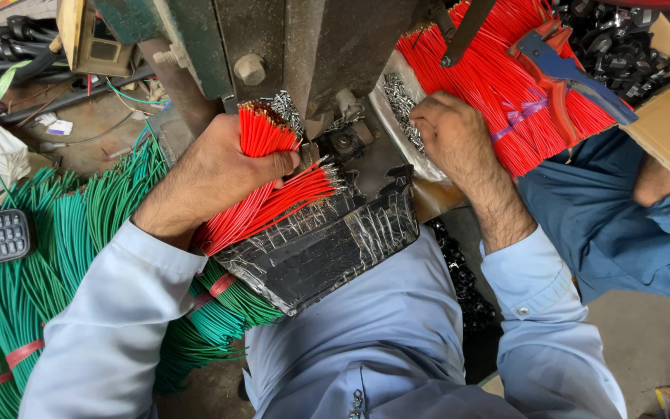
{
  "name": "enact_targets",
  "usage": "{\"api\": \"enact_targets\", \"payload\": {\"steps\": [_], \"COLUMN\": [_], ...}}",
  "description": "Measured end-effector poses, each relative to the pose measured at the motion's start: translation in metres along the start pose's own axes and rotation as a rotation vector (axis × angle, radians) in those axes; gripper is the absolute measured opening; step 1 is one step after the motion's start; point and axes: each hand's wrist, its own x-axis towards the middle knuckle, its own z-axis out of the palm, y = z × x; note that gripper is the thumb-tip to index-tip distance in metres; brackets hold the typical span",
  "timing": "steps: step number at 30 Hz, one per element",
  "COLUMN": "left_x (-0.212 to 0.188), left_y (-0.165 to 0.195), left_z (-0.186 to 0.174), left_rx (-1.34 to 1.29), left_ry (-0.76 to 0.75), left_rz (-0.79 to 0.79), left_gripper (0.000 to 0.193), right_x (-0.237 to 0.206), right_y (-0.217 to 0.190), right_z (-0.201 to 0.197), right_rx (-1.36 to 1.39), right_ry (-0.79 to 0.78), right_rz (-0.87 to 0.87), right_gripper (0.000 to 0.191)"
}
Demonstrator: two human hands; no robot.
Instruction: The person holds a bundle of red insulated wires in one hand and fits a small metal terminal onto the stripped end of each wire, then uses a bench-mounted crimping press to crimp the terminal onto the wire, repeating this for successive wires and letting finished wires rest on the work surface.
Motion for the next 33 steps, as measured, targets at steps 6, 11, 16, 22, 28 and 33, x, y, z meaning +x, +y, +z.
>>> {"api": "enact_targets", "payload": {"steps": [6,11,16,22,28,33], "left_x": [0.001,0.001,0.0,0.0,0.0,0.0], "left_y": [0.001,0.003,0.006,0.005,0.002,0.003], "left_z": [0.0,-0.001,0.0,0.003,0.001,0.001], "left_rx": [-0.038,-0.026,0.066,0.041,0.037,0.036], "left_ry": [-0.027,-0.032,0.002,0.012,0.002,-0.006], "left_rz": [-0.064,-0.06,-0.055,-0.048,-0.047,-0.06], "left_gripper": [0.012,0.012,0.016,0.015,0.015,0.016], "right_x": [0.001,-0.008,-0.027,-0.027,-0.034,-0.034], "right_y": [0.007,-0.017,-0.062,-0.068,-0.054,-0.053], "right_z": [0.0,-0.001,-0.001,-0.001,0.024,0.033], "right_rx": [0.425,0.979,0.712,0.727,1.078,1.095], "right_ry": [0.06,-0.123,-0.197,-0.196,-0.07,-0.01], "right_rz": [0.194,0.356,0.047,0.1,0.234,0.162], "right_gripper": [0.006,0.01,0.007,0.01,0.02,0.015]}}
